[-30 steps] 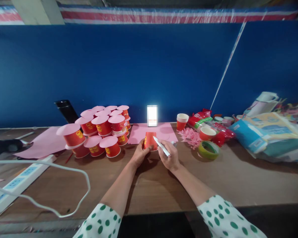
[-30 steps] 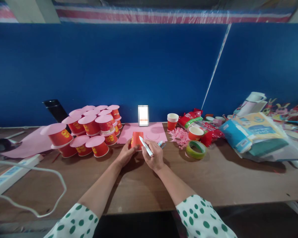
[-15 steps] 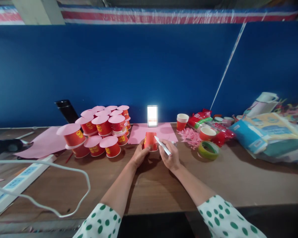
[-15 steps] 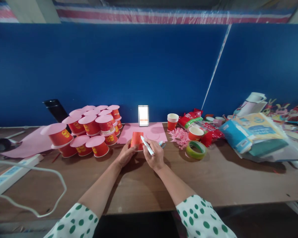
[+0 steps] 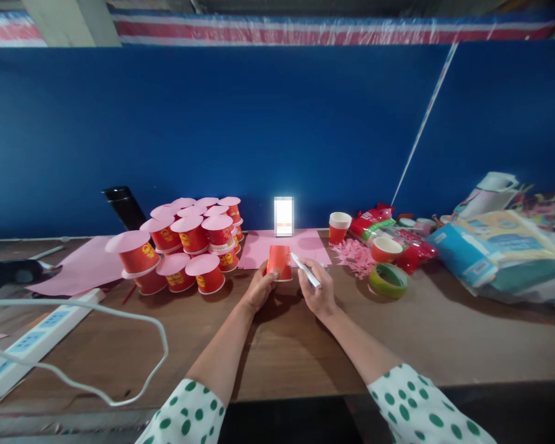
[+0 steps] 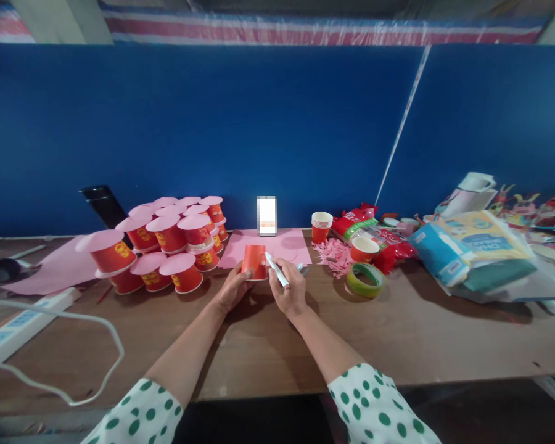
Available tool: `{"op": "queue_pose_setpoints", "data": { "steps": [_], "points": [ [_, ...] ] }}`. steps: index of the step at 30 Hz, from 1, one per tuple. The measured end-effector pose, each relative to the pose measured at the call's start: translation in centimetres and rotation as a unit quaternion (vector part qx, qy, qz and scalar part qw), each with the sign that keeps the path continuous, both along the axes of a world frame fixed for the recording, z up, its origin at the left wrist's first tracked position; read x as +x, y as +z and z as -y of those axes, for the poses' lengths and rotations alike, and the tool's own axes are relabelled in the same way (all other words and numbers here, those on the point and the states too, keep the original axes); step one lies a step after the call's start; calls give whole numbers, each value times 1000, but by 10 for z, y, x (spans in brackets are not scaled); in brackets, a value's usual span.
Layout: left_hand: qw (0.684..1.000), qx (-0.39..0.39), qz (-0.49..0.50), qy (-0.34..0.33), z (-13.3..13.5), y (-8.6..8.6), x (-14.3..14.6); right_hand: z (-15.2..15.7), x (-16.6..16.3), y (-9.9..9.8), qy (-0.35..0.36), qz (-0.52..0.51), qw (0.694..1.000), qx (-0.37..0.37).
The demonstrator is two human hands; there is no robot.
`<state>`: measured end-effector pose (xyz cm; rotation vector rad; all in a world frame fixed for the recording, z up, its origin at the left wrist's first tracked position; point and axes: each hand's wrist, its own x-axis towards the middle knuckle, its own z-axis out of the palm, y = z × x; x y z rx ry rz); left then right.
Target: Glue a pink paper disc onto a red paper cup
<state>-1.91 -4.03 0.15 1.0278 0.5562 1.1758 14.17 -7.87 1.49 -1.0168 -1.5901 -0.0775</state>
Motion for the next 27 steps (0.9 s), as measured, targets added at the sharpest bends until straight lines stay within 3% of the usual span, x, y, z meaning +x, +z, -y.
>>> {"op": "queue_pose_setpoints", "data": {
  "steps": [8, 18, 27],
  "points": [
    [997, -32, 70, -10, -2, 0, -4, 2, -1, 2, 20, -5, 1000, 2],
    [998, -20, 49, -38, 1, 5, -3, 5, -3, 3, 51, -5, 999, 6],
    [997, -44, 59, -10, -1, 4, -2, 9, -3, 5, 58, 4, 998, 11]
  ]
}}
